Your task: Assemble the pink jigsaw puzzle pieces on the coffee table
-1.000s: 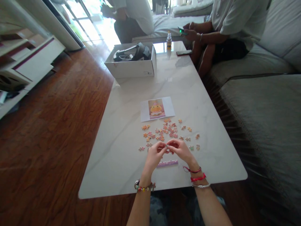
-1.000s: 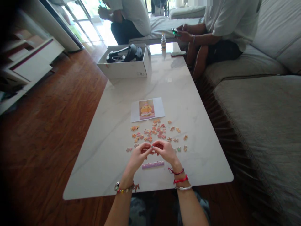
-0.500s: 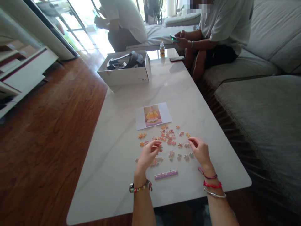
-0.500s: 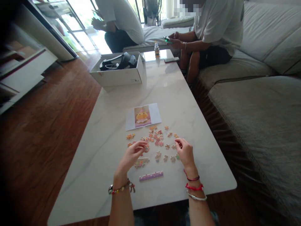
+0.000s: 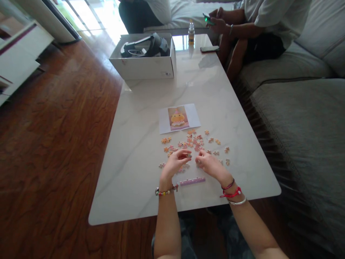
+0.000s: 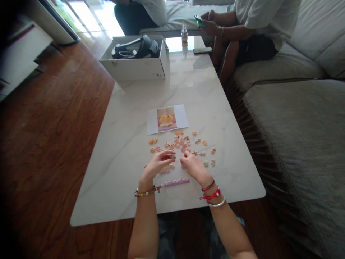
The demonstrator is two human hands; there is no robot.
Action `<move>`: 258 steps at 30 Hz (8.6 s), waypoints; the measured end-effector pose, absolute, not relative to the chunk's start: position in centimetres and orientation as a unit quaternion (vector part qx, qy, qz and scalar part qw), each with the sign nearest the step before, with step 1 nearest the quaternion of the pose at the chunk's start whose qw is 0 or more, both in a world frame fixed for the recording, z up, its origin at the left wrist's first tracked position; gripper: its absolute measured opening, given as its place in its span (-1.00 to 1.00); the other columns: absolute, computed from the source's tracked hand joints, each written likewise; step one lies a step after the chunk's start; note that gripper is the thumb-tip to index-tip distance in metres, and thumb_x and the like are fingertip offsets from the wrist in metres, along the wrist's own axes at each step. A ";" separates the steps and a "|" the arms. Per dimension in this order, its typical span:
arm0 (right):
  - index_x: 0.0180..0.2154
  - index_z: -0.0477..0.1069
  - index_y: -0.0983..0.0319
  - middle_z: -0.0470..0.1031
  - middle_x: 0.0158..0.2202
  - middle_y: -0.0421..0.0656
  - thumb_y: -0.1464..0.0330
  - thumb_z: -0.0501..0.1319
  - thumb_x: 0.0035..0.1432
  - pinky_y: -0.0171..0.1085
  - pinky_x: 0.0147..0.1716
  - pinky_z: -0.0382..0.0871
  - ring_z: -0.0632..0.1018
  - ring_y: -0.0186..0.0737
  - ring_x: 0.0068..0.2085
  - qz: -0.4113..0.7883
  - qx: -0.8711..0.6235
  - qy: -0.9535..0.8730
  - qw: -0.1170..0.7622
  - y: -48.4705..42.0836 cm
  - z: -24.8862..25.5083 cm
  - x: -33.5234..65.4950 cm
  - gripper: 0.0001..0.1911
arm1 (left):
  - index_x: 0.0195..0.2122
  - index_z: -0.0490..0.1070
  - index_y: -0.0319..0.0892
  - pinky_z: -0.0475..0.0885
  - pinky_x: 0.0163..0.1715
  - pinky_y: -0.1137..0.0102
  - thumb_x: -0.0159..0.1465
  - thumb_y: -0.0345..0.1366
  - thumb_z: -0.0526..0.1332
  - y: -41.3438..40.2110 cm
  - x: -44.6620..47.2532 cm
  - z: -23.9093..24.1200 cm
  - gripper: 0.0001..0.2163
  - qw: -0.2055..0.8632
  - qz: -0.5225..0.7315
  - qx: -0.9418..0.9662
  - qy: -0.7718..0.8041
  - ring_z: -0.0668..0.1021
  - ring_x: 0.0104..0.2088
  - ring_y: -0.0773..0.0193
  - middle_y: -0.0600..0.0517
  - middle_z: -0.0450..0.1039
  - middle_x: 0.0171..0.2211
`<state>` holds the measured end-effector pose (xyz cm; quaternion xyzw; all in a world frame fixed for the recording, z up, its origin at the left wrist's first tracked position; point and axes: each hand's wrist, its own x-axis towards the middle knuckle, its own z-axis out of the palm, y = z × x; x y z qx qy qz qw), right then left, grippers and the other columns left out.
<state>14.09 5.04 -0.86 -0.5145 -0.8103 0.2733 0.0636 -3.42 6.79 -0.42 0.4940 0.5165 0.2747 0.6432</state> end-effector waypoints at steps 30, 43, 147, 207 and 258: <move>-0.47 0.33 0.26 0.38 -0.51 -0.20 0.53 0.17 -0.09 -0.33 -0.42 0.28 0.42 -0.32 -0.44 0.357 -0.535 -0.746 0.173 4.9 -1.4 11.6 -0.92 | -0.29 0.43 -0.24 0.37 -0.48 0.54 -0.01 -0.47 0.17 6.1 -5.2 -0.8 -0.78 0.626 0.291 0.452 0.566 0.52 -0.38 0.33 0.00 0.45 -0.43; -0.46 0.35 0.27 0.42 -0.54 -0.19 0.17 0.26 -0.17 -0.34 -0.63 0.40 0.53 -0.22 -0.50 0.575 -0.563 -0.444 0.393 5.2 -1.2 10.2 -0.69 | -0.30 0.39 -0.23 0.39 -0.45 0.52 -0.03 -0.34 0.26 6.0 -4.1 -0.1 -0.77 0.653 0.351 0.395 0.542 0.49 -0.36 0.34 -0.01 0.45 -0.38; -0.24 0.36 0.22 0.41 -0.54 -0.24 0.30 0.20 -0.10 -0.33 -0.54 0.29 0.43 -0.30 -0.52 0.544 -0.521 -0.525 0.396 5.5 -0.2 9.9 -0.69 | -0.44 0.36 -0.24 0.29 -0.48 0.48 -0.06 -0.39 0.21 6.4 -3.5 0.1 -0.87 0.596 0.407 0.469 0.508 0.43 -0.50 0.36 0.08 0.39 -0.55; -0.32 0.46 0.25 0.53 -0.44 -0.17 0.61 0.15 -0.14 -0.34 -0.34 0.36 0.51 -0.31 -0.40 0.394 -0.533 -0.717 0.214 6.2 -3.3 11.6 -0.71 | -0.09 0.30 -0.08 0.21 -0.02 0.24 0.18 -0.44 0.03 -2.1 -4.0 -1.7 -0.72 0.156 0.137 0.782 0.588 0.32 0.02 0.20 -0.04 0.28 -0.01; -0.44 0.46 0.28 0.50 -0.48 -0.16 0.33 0.24 -0.22 -0.31 -0.43 0.37 0.48 -0.30 -0.45 0.466 -0.465 -0.641 0.396 19.8 4.2 11.2 -0.80 | -0.30 0.40 -0.26 0.38 -0.46 0.45 0.10 -0.24 0.15 12.3 -2.6 2.8 -0.79 0.524 0.477 0.442 0.550 0.55 -0.39 0.26 -0.08 0.50 -0.35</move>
